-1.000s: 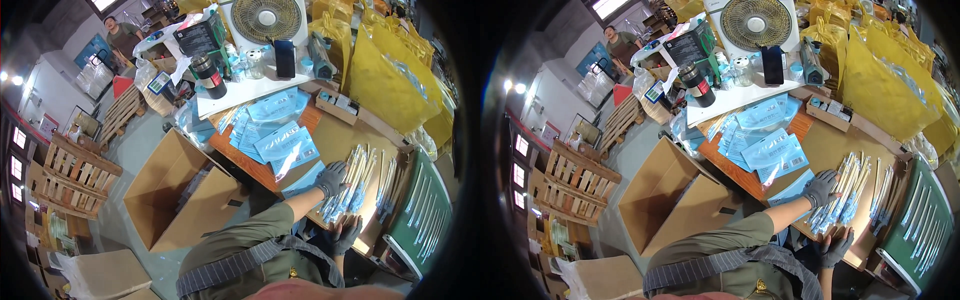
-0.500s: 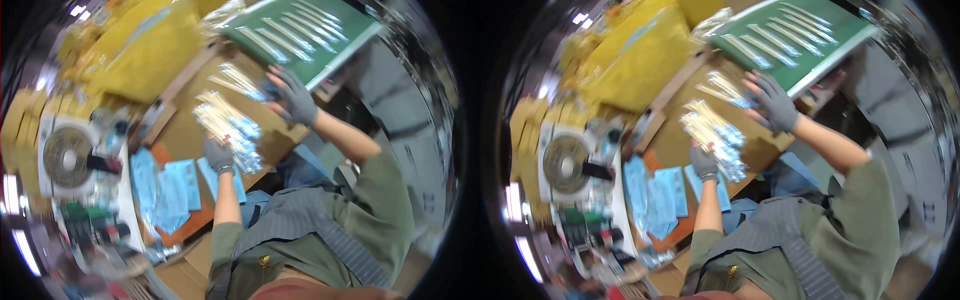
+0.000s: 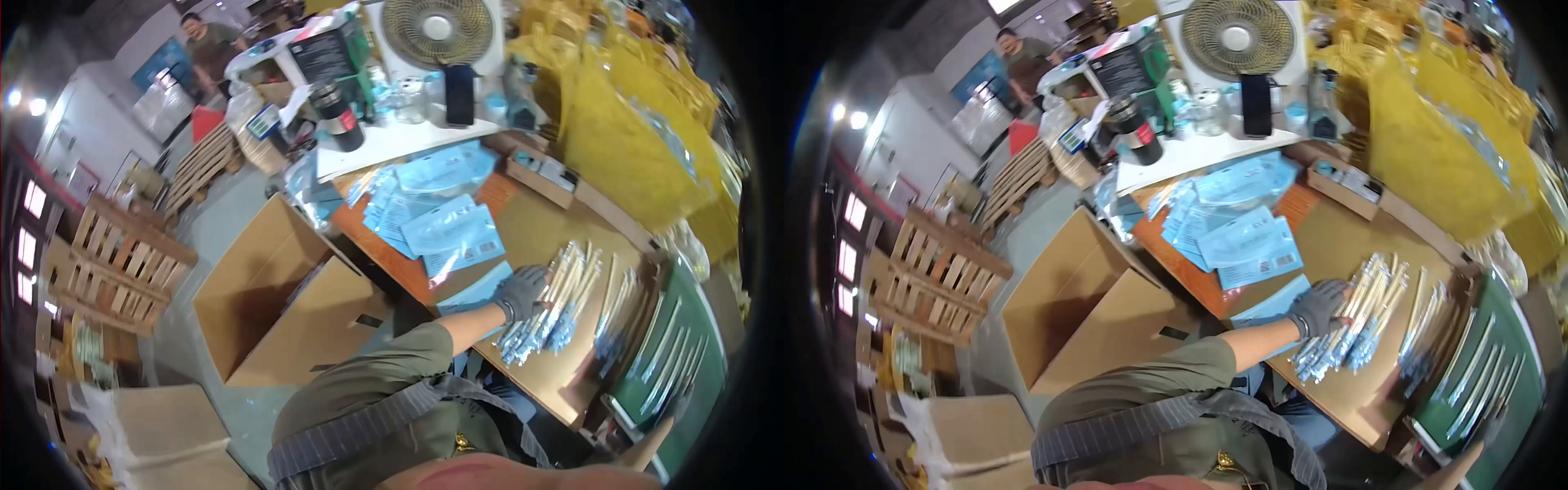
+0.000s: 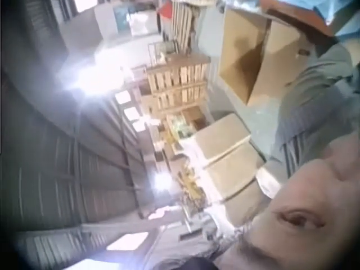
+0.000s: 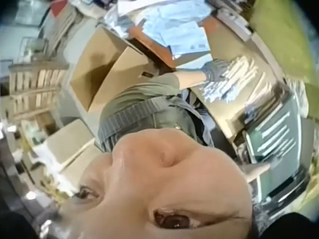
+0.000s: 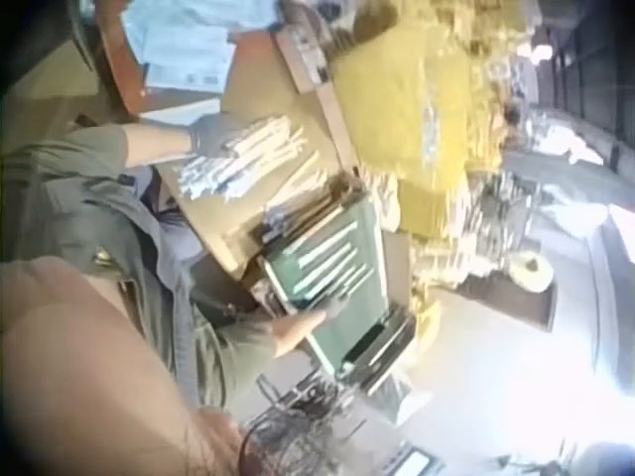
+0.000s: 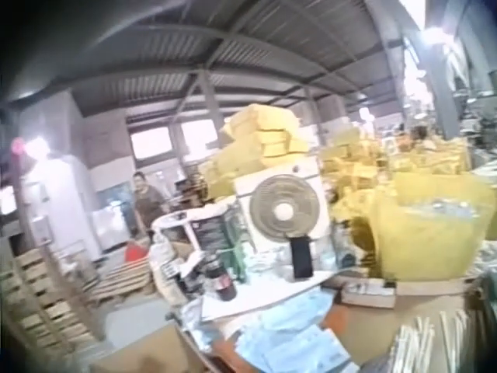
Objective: Packaging bundles of chopsticks into plastic bags and placing them in a cardboard box.
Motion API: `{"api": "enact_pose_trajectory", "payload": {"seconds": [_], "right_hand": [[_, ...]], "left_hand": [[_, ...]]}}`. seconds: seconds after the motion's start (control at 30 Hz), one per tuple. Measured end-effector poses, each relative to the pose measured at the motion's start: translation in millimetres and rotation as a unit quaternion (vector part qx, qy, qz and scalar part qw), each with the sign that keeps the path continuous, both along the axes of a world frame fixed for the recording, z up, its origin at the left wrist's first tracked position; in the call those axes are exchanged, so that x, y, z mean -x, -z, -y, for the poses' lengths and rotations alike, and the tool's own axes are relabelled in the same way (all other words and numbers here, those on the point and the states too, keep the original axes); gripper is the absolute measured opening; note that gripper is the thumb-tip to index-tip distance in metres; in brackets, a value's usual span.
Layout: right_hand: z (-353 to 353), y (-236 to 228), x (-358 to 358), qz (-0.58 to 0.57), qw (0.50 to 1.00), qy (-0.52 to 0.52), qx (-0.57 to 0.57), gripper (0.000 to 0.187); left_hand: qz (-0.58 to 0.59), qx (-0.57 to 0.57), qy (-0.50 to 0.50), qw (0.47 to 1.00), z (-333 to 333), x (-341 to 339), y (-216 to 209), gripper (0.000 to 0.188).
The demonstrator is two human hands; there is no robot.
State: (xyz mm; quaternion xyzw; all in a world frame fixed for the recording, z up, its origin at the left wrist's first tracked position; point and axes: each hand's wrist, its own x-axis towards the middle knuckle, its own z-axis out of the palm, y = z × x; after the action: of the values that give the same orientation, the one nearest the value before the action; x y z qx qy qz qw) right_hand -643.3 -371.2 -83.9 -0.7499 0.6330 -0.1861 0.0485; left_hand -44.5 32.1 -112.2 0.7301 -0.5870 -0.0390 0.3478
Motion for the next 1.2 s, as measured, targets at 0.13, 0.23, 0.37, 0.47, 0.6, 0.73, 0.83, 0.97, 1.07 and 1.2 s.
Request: {"api": "enact_pose_trajectory", "payload": {"seconds": [0.13, 0.23, 0.37, 0.47, 0.6, 0.73, 0.83, 0.97, 1.07, 1.2], "right_hand": [[-68, 4, -198, 0.188, 0.960, -0.197, -0.062, 0.058], [-130, -26, -250, 0.116, 0.968, -0.219, -0.032, 0.060], [-193, -32, -336, -0.115, 0.963, -0.242, 0.029, 0.067], [-224, -32, -414, -0.009, 0.972, -0.235, -0.023, 0.075], [-104, 71, -366, 0.190, 0.960, -0.004, -0.208, 0.096], [-181, 27, -447, -0.036, 0.990, -0.082, -0.109, 0.093], [-213, 59, -471, 0.143, 0.953, -0.222, -0.149, 0.070], [-230, 72, -464, 0.460, 0.729, -0.165, -0.479, 0.045], [-249, 52, -495, 0.510, 0.642, -0.178, -0.544, 0.039], [-272, -6, -500, 0.651, 0.660, -0.263, -0.269, 0.043]], "left_hand": [[0.010, -0.013, -0.065, 0.998, -27, -15, 14, 0.068], [0.003, 0.028, -0.052, 0.998, -9, -5, 13, 0.068], [-0.006, 0.029, -0.050, 0.998, -4, -5, 7, 0.065], [0.010, 0.027, -0.067, 0.997, -9, -13, 5, 0.065], [-0.101, -0.129, -0.170, 0.972, 25, 26, -26, 0.079], [-0.296, -0.152, -0.208, 0.920, 39, 5, -19, 0.091], [-0.440, -0.109, -0.195, 0.870, 60, 10, -11, 0.091], [-0.567, -0.096, -0.124, 0.809, 49, 16, -39, 0.058], [-0.554, 0.022, -0.076, 0.829, 37, -2, -32, 0.060], [-0.569, 0.211, 0.036, 0.794, 27, 2, -89, 0.052]]}}
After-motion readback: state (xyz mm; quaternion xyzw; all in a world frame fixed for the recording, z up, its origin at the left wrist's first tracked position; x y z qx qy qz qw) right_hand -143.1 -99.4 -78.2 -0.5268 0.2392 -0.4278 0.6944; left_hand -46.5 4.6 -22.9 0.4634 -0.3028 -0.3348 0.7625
